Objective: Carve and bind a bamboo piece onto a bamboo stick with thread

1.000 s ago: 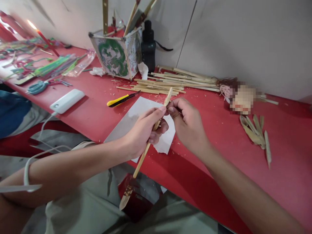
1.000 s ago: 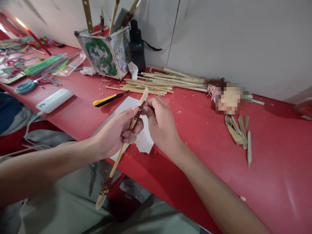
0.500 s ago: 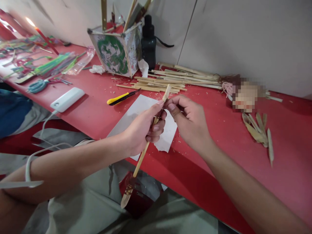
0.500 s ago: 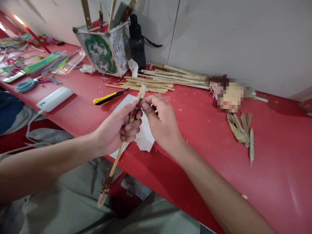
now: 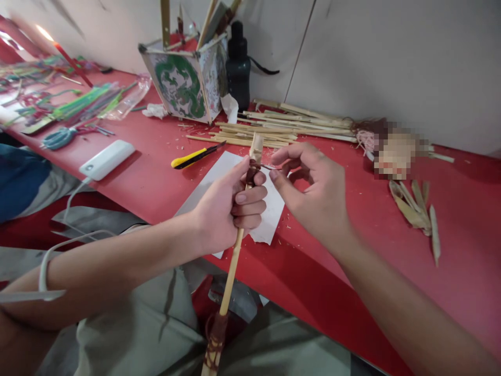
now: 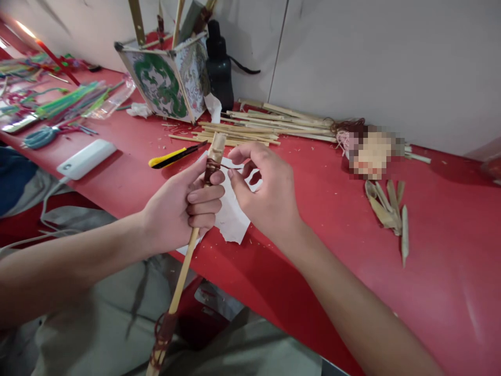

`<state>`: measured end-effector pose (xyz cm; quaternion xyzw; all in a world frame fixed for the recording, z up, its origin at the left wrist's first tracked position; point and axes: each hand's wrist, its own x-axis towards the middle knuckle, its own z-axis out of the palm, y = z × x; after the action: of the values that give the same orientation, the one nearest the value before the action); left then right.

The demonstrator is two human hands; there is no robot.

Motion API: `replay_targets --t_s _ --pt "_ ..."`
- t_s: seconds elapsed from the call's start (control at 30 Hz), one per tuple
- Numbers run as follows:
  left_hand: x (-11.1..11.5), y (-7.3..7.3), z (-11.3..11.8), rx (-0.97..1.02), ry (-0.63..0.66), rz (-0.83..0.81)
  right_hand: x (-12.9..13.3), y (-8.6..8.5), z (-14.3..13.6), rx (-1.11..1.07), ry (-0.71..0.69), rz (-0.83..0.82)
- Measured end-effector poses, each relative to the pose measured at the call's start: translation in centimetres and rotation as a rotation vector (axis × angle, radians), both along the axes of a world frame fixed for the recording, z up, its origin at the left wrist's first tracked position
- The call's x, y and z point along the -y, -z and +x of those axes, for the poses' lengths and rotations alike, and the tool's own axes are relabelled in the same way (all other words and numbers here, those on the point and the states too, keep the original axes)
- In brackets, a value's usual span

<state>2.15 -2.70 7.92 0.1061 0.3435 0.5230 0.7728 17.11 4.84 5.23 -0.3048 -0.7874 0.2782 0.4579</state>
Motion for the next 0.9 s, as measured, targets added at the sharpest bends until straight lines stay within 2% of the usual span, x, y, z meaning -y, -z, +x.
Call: replay_targets --t_s 0.23,0.7,0.9 --pt "0.2 -0.1 -0.1 0.058 0.035 0.03 0.0 0.2 0.1 0.08 -0.008 0.033" --pt "0.3 0.2 0.0 0.012 0.127 0.07 0.8 -0.5 0.4 -0.048 -0.071 0.01" --pt "0.4 0.5 0.3 -0.034 0.132 0.079 0.6 -0.9 0.6 -0.027 -0.083 0.062"
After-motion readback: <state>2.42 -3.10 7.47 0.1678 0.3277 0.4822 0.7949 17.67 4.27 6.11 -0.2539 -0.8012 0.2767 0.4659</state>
